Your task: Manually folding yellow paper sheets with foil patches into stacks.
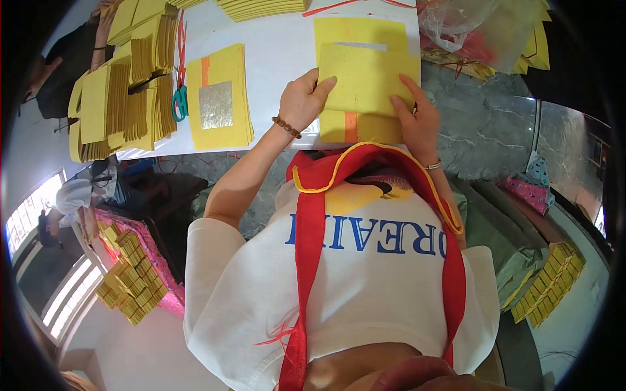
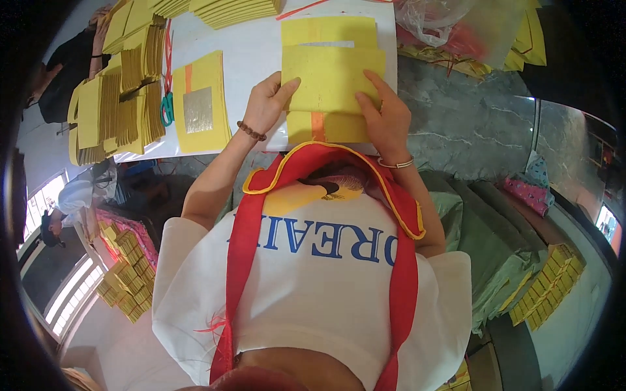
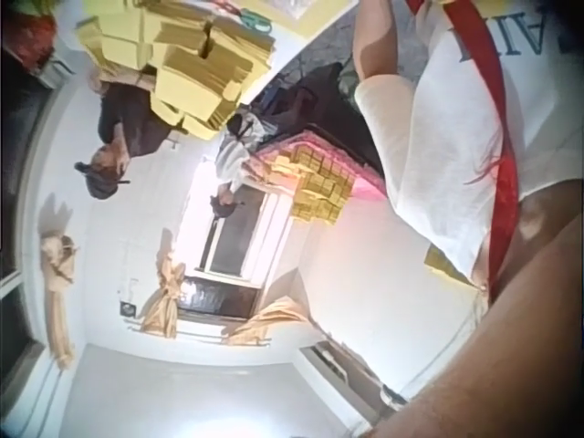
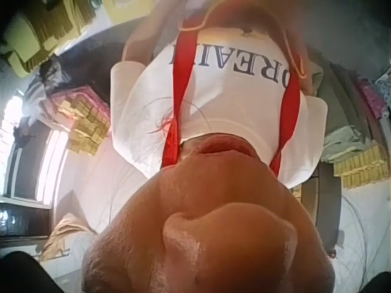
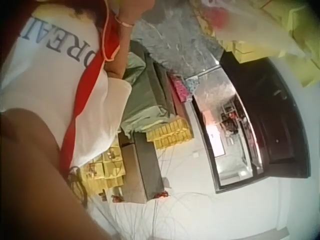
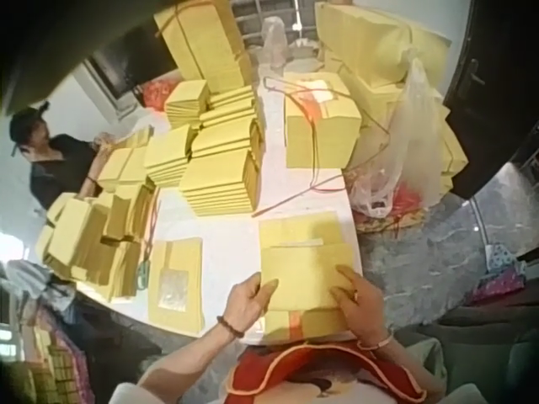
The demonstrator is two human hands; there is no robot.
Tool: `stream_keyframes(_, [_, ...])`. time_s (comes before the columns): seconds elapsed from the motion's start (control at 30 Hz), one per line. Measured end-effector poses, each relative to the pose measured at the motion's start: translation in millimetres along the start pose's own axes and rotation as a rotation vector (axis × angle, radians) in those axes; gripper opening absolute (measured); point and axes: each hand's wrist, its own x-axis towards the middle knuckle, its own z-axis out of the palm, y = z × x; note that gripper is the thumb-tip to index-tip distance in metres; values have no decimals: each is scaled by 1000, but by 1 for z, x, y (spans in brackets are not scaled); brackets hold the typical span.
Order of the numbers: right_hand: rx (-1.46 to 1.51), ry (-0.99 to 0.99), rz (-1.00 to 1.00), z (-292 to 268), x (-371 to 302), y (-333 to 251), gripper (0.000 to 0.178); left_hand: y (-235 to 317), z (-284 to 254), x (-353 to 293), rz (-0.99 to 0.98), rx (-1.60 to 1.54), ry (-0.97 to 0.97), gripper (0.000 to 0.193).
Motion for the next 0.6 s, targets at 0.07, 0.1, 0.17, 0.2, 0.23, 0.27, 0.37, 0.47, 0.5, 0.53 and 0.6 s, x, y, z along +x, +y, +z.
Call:
stream_keyframes(0.07, [123,-35,136,1,2,0,40,0,-1,3,-12,-44,-2,34])
stream_keyframes(0.1, [123,-34,137,3,3,2,40,-1,0,4,-11,-43,-3,34])
stream_keyframes(0.17, [213,13,149,9,5,10,39,-3,1,6,-55,-169,2,33])
stream_keyframes(0.2, [213,15,149,10,5,12,39,-2,2,6,-54,-169,0,33])
stream_keyframes(0.23, [228,20,164,12,6,15,39,-2,2,6,-57,-148,17,32])
stream_keyframes(0.27, [243,24,179,12,6,16,39,-1,2,6,-59,-128,34,31])
stream_keyframes(0.37, [207,15,135,11,8,13,40,-7,3,7,-49,-149,40,30])
stream_keyframes(0.47, [193,15,141,12,7,14,40,-6,5,6,-21,-210,67,30])
stream_keyframes(0.5, [194,15,140,12,7,15,40,-4,4,5,-21,-210,68,30])
stream_keyframes(0.53, [163,9,142,11,8,16,41,2,1,4,-73,-132,76,28])
stream_keyframes(0.6, [134,4,145,11,9,18,41,16,-4,0,-123,-52,82,28])
